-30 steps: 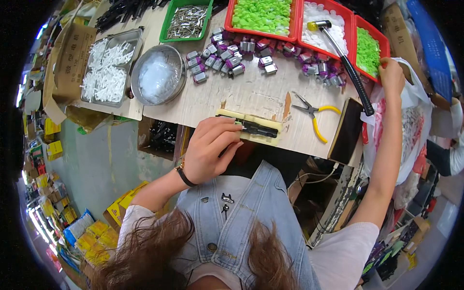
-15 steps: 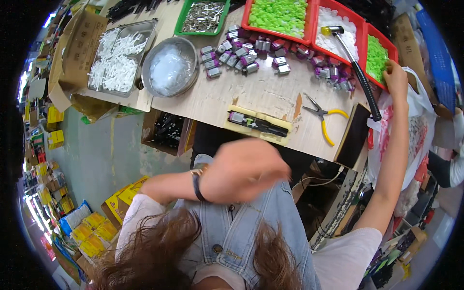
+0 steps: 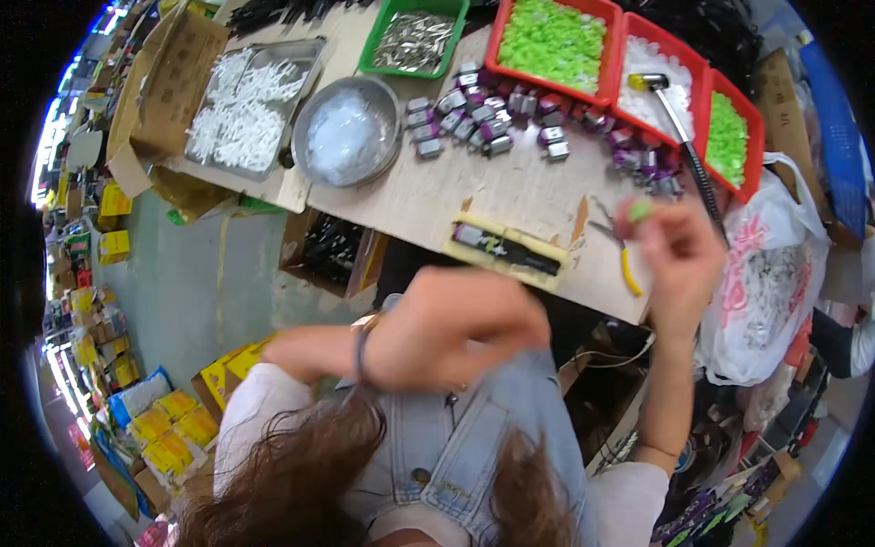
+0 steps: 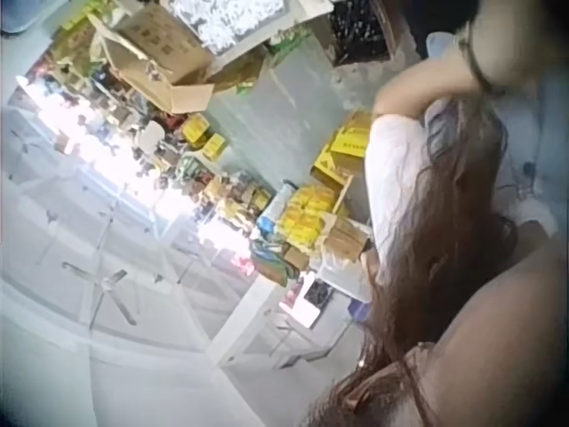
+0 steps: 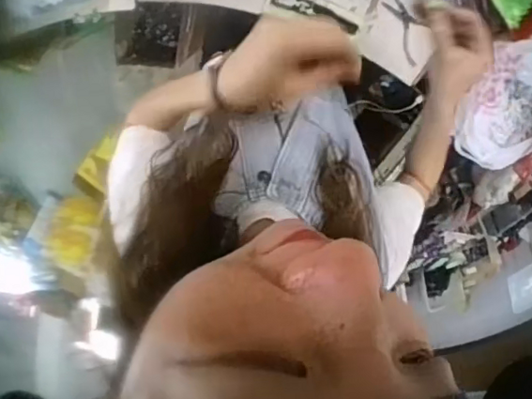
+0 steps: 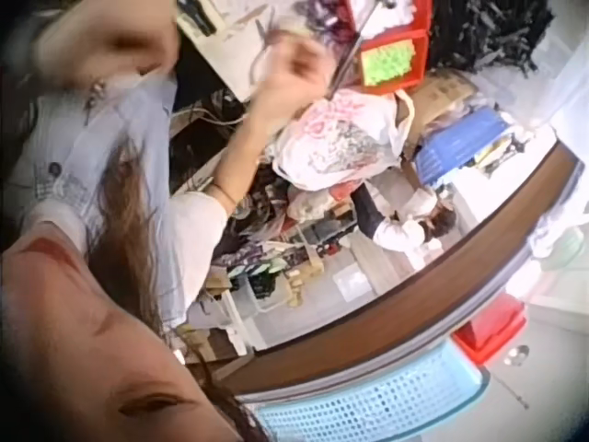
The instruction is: Assembling small metal hardware components using a hammer and screws on a production line.
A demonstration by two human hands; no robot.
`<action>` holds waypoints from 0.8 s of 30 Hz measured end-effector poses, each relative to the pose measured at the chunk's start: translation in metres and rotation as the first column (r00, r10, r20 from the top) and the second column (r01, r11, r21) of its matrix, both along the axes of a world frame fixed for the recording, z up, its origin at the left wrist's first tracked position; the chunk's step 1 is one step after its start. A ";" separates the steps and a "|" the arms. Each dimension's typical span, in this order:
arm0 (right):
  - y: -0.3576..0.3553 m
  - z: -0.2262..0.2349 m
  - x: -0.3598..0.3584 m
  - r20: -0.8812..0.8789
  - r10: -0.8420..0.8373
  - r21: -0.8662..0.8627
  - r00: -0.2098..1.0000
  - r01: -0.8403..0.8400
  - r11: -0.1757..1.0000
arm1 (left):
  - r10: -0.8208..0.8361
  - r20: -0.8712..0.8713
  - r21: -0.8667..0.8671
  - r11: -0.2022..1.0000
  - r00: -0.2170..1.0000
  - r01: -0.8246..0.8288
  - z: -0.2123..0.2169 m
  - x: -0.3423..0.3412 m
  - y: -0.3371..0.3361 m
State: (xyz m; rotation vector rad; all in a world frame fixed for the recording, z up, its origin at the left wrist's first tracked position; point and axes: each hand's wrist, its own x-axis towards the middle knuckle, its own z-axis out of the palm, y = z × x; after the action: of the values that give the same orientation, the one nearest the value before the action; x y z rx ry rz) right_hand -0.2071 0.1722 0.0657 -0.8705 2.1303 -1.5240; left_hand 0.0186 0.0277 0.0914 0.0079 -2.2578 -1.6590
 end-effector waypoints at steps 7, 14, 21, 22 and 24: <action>-0.024 -0.013 0.110 0.223 0.185 -0.226 0.957 -0.134 0.965 | 0.114 0.212 0.868 0.434 0.971 -0.240 -0.047 0.012 0.015; -0.030 -0.013 0.118 0.214 0.284 -0.271 0.934 -0.223 0.936 | 0.097 0.174 0.895 0.399 0.980 -0.199 -0.047 0.029 0.004; -0.033 -0.016 0.127 -0.445 0.238 -0.060 0.863 -0.294 0.954 | 0.533 -0.119 -0.141 0.826 0.837 -0.546 -0.051 0.035 0.009; -0.034 -0.021 0.134 -0.262 0.170 -0.115 0.950 -0.206 0.972 | 0.559 -0.216 -0.140 0.793 0.800 -0.592 -0.055 0.031 0.010; -0.032 -0.027 0.143 0.150 0.082 -0.182 0.985 -0.054 0.982 | 0.511 -0.368 -0.119 0.803 0.777 -0.585 -0.058 0.029 0.005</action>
State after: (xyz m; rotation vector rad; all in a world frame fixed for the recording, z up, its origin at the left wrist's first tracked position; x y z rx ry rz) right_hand -0.0637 0.1400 0.0389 -0.8422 1.8574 -1.7074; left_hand 0.0475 0.0324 0.0329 0.3008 -1.9260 -1.0022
